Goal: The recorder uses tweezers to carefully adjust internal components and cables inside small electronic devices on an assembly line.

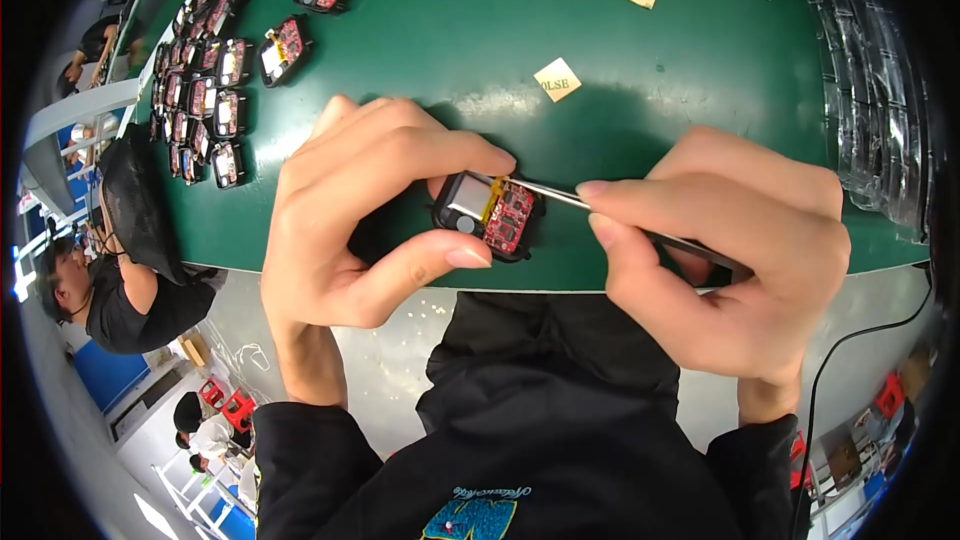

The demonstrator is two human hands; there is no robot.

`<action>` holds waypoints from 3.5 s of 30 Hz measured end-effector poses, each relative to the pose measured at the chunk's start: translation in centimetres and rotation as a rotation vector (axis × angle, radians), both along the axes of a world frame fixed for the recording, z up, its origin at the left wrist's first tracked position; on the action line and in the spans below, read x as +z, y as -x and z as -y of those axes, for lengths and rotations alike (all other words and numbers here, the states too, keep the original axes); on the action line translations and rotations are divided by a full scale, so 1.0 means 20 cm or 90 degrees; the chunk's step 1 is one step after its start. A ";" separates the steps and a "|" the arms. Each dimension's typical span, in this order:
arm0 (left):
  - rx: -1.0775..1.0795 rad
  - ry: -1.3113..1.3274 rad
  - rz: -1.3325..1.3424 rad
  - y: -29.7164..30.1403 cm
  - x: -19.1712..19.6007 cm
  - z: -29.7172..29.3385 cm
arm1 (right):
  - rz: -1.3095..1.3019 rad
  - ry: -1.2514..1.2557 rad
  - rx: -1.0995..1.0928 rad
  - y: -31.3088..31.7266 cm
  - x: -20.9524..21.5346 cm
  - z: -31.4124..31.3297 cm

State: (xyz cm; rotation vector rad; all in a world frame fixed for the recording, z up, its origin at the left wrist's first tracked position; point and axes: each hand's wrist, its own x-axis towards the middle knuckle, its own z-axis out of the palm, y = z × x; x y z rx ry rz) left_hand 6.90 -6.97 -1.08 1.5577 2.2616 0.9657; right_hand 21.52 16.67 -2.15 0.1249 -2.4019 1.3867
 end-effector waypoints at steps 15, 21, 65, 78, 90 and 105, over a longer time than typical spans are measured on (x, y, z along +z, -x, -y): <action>0.063 -0.011 -0.125 -0.07 0.00 -0.05 | -0.081 -0.060 -0.116 -0.05 -0.03 0.13; 0.066 -0.038 -0.089 -0.07 -0.03 -0.05 | -0.068 -0.079 -0.124 -0.04 -0.04 0.13; 0.114 -0.292 0.309 0.05 0.16 -0.11 | -0.155 0.234 -0.211 -0.09 -0.02 0.07; -0.345 -0.097 -0.060 0.12 0.68 -1.45 | -0.151 0.222 -0.181 -0.09 -0.04 0.07; -0.003 -0.046 -0.137 0.56 0.53 -0.77 | -0.122 0.208 -0.181 -0.10 -0.02 0.04; -0.008 0.062 -0.177 0.53 0.24 -0.37 | -0.191 0.178 -0.280 -0.11 -0.01 0.08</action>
